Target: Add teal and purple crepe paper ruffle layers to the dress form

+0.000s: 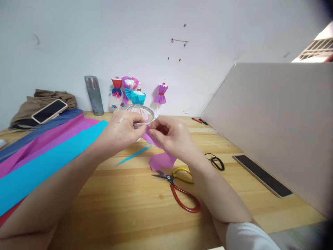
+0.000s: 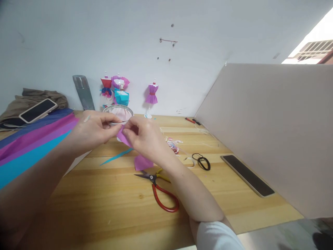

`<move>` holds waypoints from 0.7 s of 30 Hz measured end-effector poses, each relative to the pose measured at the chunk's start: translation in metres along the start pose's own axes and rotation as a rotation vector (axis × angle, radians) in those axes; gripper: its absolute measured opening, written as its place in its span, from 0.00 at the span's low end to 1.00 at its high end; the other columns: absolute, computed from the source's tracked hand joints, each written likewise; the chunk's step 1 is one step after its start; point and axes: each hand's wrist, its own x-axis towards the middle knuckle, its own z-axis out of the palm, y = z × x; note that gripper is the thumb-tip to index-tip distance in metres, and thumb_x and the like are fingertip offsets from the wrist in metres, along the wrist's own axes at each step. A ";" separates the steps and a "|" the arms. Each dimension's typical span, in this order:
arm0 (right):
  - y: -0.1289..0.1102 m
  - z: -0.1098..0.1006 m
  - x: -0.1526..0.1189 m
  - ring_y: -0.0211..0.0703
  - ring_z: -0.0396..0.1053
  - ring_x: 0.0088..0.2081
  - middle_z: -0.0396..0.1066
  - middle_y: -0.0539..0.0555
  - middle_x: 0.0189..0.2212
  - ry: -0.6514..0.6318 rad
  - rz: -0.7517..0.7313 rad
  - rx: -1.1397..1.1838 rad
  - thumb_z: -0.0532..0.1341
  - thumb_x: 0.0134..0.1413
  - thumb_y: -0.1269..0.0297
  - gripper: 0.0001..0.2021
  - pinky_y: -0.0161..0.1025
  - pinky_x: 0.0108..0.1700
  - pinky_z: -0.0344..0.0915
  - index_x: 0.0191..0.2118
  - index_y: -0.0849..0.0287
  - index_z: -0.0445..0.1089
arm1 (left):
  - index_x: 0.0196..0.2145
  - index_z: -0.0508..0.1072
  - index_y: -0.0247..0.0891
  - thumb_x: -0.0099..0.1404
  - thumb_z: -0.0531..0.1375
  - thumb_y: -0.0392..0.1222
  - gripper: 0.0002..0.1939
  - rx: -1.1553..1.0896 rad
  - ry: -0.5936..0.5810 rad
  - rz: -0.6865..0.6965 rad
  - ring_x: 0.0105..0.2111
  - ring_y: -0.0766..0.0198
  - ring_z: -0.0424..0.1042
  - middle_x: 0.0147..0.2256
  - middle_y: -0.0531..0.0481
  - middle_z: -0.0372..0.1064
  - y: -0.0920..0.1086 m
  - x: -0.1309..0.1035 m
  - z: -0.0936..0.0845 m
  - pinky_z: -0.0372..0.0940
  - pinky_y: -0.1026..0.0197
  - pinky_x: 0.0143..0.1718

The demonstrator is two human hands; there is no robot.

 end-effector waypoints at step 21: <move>0.001 0.001 0.003 0.33 0.63 0.25 0.68 0.47 0.22 0.057 0.006 0.114 0.61 0.52 0.69 0.05 0.33 0.27 0.56 0.26 0.59 0.68 | 0.22 0.74 0.37 0.57 0.56 0.33 0.09 -0.043 -0.003 0.003 0.19 0.70 0.57 0.16 0.58 0.59 0.005 -0.003 0.000 0.51 0.65 0.23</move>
